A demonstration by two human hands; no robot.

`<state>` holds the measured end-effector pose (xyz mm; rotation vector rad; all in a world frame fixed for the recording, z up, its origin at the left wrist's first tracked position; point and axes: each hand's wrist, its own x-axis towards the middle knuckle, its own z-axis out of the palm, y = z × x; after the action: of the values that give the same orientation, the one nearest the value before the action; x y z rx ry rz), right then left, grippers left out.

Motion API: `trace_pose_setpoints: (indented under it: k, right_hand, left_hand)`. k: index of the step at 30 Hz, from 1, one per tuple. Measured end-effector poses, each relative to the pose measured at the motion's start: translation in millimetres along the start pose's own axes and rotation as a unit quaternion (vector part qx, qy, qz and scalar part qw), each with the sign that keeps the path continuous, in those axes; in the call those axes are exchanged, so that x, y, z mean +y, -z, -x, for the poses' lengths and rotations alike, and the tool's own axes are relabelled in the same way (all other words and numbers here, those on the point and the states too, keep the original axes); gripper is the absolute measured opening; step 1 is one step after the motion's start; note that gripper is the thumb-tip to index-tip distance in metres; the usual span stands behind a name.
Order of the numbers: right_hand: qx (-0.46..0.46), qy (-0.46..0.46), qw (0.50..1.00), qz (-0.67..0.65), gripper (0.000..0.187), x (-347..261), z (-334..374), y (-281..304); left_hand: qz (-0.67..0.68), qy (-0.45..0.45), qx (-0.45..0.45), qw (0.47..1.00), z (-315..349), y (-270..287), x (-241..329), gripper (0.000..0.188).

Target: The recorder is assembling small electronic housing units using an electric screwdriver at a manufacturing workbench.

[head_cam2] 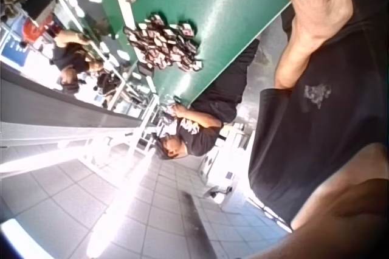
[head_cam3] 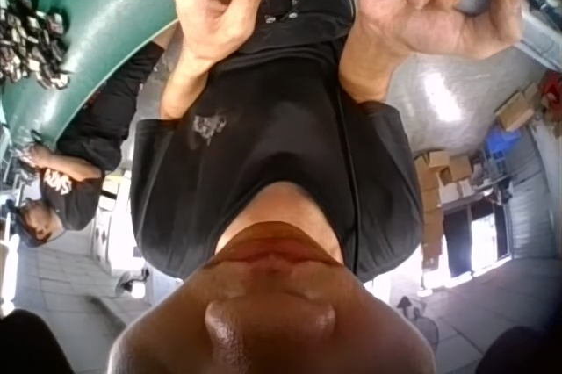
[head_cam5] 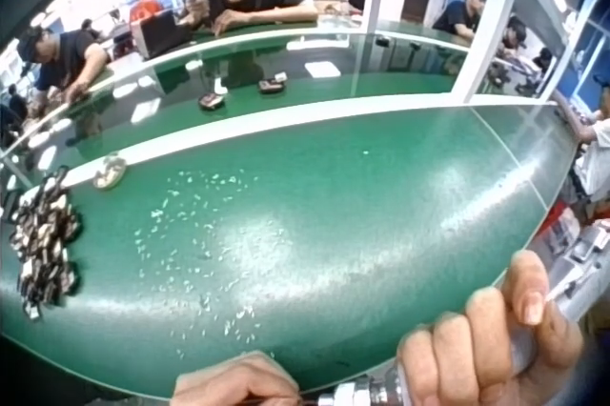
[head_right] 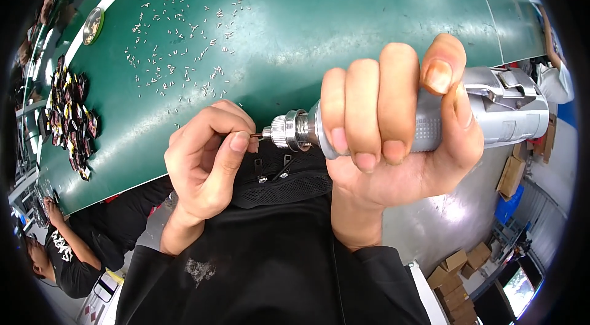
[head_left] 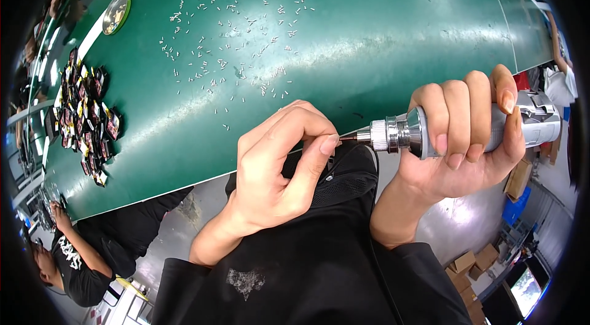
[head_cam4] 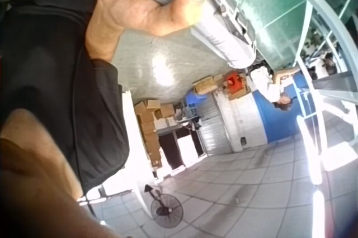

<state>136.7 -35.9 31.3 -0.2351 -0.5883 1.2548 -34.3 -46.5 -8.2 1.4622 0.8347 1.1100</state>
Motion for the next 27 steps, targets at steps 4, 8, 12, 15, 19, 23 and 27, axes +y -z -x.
trace_pose_setpoints:
  k: [4, 8, 12, 15, 19, 23, 27]
  right_hand:
    - [0.009, -0.01, 1.0, -0.026, 0.012, 1.9, -6.7, 5.6]
    - [0.023, 0.007, 0.999, -0.043, 0.012, -4.3, -11.9, 11.2]
    - [0.075, 0.02, 0.996, -0.035, 0.009, 1.5, -15.1, 19.4]
    - [0.166, 0.017, 0.984, -0.058, 0.012, 15.9, -12.1, 35.7]
    - [0.174, -0.004, 0.979, -0.104, 0.01, 20.2, -7.3, 43.9]
    - [0.151, -0.019, 0.979, -0.139, 0.009, 15.0, -4.7, 46.4]
    - [0.143, -0.031, 0.98, -0.137, 0.01, 16.0, -7.2, 50.0]
  left_hand:
    - [0.019, 0.015, -0.036, 0.999, -9.1, 4.6, 0.6, 0.004]
    - [-0.045, -0.018, -0.011, 0.999, -20.8, 11.4, 8.2, 0.011]
    - [-0.136, 0.013, 0.08, 0.987, -26.4, 47.5, 22.7, 0.009]
    - [-0.293, -0.023, 0.014, 0.956, -67.6, 82.3, 26.7, 0.016]
    - [-0.357, -0.009, 0.062, 0.932, -150.8, 108.7, 21.4, 0.016]
    - [-0.588, 0.009, 0.097, 0.803, -228.3, 147.3, -7.7, 0.045]
    - [-0.648, -0.004, 0.133, 0.75, -262.5, 165.7, -44.6, 0.046]
